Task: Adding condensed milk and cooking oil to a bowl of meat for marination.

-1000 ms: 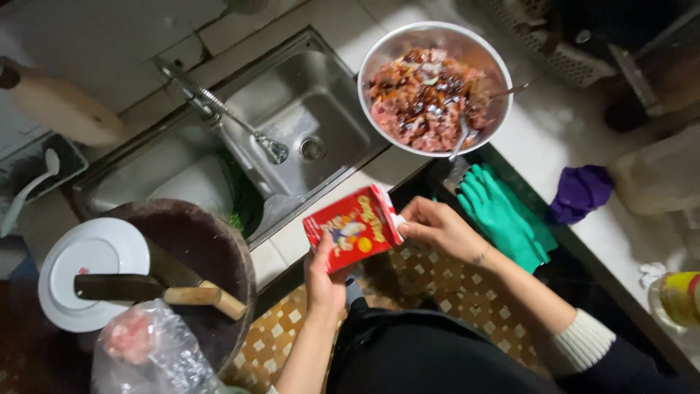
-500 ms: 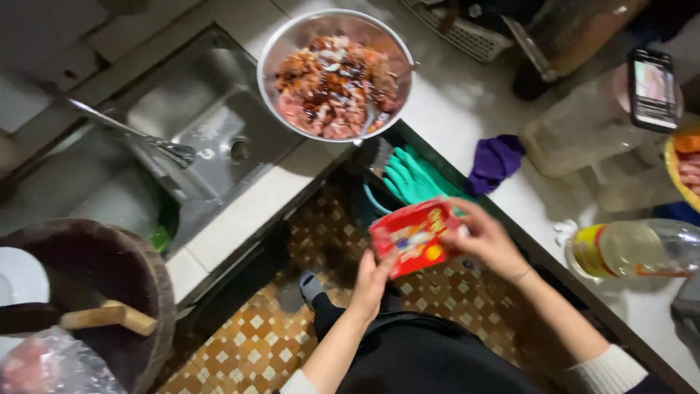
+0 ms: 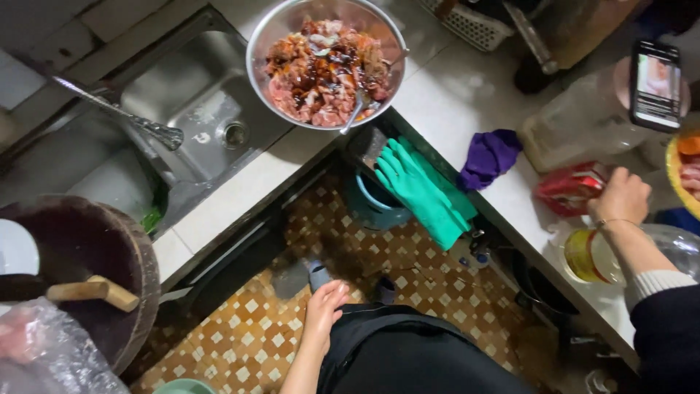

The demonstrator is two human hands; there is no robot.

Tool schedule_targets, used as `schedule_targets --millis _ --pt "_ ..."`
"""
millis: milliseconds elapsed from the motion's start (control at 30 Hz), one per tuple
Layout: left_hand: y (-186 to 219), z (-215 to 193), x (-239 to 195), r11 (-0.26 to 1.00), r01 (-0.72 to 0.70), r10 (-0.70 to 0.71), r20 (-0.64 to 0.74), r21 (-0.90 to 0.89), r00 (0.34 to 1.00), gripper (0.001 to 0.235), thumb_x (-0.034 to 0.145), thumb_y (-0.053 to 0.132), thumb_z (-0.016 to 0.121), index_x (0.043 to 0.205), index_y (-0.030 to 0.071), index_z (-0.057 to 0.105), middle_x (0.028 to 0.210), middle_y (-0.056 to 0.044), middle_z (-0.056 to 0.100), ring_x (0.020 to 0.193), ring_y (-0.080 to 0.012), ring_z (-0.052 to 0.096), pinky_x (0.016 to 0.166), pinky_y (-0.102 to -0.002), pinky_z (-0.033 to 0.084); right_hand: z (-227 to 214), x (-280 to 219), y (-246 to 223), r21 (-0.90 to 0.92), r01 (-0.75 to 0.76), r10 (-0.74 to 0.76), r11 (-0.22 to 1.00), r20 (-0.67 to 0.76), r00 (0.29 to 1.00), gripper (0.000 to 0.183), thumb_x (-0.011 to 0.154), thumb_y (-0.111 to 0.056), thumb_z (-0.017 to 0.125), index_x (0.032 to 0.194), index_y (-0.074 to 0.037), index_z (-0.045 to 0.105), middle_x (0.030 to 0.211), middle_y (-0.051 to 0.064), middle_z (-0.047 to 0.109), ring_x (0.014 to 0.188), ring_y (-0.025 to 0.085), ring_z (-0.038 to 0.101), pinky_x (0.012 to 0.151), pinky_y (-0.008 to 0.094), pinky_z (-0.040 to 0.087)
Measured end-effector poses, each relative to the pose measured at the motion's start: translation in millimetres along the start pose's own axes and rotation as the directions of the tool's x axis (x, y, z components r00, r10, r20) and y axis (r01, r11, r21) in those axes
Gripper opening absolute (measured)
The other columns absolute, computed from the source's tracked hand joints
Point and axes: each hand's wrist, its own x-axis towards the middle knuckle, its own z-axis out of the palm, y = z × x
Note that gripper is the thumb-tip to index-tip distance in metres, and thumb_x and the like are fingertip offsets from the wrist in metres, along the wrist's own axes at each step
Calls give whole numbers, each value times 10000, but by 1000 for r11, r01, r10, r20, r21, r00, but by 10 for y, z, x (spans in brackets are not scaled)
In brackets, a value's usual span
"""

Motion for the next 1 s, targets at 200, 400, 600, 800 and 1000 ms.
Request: schedule_targets --millis 200,400,600,800,1000 --pt "124 -396 -166 995 91 -94 -92 -35 991 572 975 379 653 1469 91 632 1436 -89 739 1326 -255 680 1146 -417 446 -258 -399 -698 -15 286 -247 958 -546 800 984 538 -103 905 1466 77 631 1394 373 582 1201 535 533 1024 594 427" --pt "294 -770 -65 989 107 -119 -129 -103 984 542 980 361 681 1442 79 665 1426 -106 744 1305 -275 694 1142 -432 430 -788 -919 -3309 580 520 -535 627 -164 829 535 986 -301 696 1499 -215 571 1418 96 644 1096 277 689 863 450 557" --pt "331 -1295 102 987 57 -82 -168 -149 982 516 948 336 710 1391 71 702 1311 -95 787 1152 -221 740 1015 -356 467 -905 -491 -4983 366 595 -645 716 21 764 850 878 -343 761 1619 -327 345 1196 170 524 931 508 649 703 619 524" --pt "324 -1992 290 975 86 -133 -228 -202 965 510 966 281 711 1423 57 678 1378 -153 772 1254 -308 720 1119 -437 480 -499 111 -4705 448 651 -487 612 -435 757 343 945 -240 707 1282 -293 742 1236 44 728 1038 304 705 792 467 557" --pt "1012 -2089 129 972 163 -197 -210 -167 958 483 1036 247 652 1469 39 604 1492 -176 676 1352 -347 660 1188 -461 446 -1036 45 -4423 561 627 -297 540 -571 766 200 1144 -49 623 1275 -36 774 1002 109 730 680 219 698 686 339 532"
